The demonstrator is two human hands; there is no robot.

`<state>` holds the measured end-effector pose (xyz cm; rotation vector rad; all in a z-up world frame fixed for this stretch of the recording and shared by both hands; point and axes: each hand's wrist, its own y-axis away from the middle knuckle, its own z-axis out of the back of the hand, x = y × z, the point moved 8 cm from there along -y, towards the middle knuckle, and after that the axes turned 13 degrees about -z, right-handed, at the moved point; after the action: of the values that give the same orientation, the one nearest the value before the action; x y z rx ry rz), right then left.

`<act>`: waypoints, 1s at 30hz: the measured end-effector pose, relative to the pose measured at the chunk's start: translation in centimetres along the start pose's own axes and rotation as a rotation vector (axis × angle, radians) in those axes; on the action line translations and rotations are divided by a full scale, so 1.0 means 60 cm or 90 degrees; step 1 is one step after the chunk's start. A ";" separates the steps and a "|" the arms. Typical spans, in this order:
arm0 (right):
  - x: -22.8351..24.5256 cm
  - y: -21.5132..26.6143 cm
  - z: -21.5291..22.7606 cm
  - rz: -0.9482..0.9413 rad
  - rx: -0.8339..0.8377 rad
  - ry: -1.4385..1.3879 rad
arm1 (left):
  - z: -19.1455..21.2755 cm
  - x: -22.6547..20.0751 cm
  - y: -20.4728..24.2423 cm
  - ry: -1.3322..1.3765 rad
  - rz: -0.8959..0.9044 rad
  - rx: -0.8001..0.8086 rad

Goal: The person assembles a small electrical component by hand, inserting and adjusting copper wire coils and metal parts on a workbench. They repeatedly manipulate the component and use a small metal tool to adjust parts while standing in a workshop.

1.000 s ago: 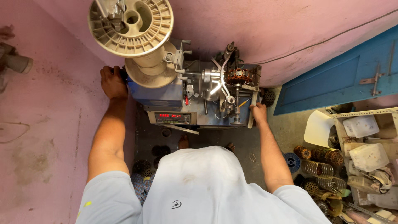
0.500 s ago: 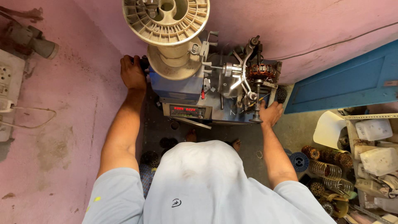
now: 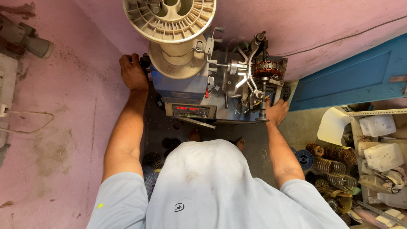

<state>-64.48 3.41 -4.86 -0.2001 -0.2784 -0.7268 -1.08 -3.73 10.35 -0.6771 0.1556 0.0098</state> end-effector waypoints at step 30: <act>0.000 -0.003 0.002 0.022 -0.016 -0.021 | -0.012 -0.006 0.003 -0.018 0.013 0.034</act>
<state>-64.60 3.30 -4.72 -0.2414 -0.2970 -0.6932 -1.57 -4.02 9.71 -0.6214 0.1350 0.0352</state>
